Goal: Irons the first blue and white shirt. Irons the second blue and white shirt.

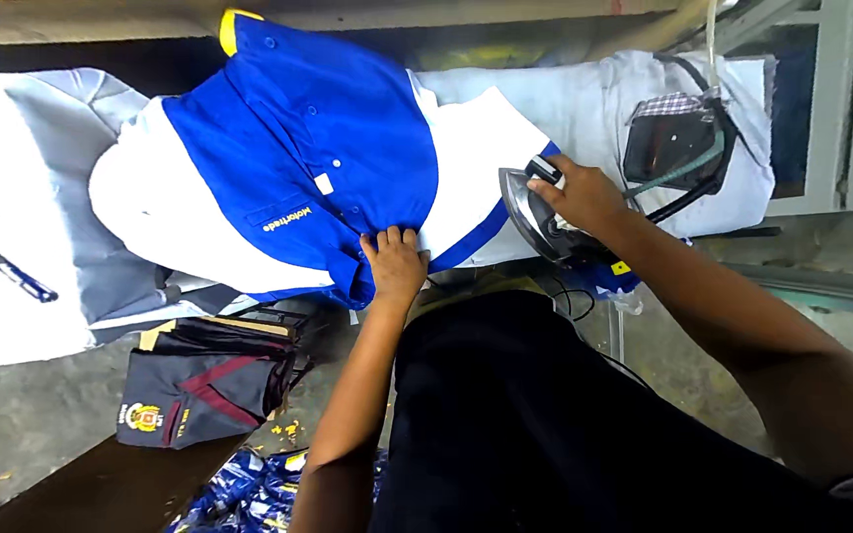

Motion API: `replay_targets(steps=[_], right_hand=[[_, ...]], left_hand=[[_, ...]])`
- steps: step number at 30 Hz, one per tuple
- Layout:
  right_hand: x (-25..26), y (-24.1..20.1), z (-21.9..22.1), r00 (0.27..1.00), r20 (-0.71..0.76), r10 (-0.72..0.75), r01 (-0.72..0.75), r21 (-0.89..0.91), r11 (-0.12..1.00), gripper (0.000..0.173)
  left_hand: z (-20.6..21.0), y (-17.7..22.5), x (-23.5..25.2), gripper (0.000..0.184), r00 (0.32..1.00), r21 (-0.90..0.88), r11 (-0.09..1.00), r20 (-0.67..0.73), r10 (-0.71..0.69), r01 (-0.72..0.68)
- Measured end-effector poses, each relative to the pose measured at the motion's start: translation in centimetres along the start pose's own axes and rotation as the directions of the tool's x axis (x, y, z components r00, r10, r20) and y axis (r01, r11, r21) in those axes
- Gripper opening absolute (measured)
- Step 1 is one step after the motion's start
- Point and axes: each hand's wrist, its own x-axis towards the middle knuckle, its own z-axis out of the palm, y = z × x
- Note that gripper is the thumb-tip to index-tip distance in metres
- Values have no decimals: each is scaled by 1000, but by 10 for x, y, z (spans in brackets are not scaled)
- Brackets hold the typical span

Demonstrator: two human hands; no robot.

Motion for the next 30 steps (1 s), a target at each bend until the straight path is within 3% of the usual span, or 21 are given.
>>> replay_targets(steps=[3,6,11,18,22,25,30], right_hand=[[-2,18,-11,1000,-14,-22,22,27,999,59],[11,27,-21,999,-43,-6,8,62,998,60],[59,7,-37,997,-74,-30,35,78,996,58],[107,-48,-55,995,-78,-69,74,71,995,61],[92,-27,-51,990,-32,-139,140,22,990,60],[68,4,-42,974,34,-225,226,-24,974,58],[30,29,-32,925,117,-362,374,-94,923,57]], left_hand=[[19,2,-18,37,964,-105,979,-218,151,-177],[37,18,-32,34,957,-161,956,-198,211,-244],[59,50,-34,34,987,-116,985,-105,118,-130],[65,70,-33,34,988,-81,997,-153,-20,8],[84,73,-36,34,956,-97,995,-290,-31,3],[90,80,-43,34,946,-174,984,-313,-84,29],[53,68,-26,31,900,-301,952,-401,-173,49]])
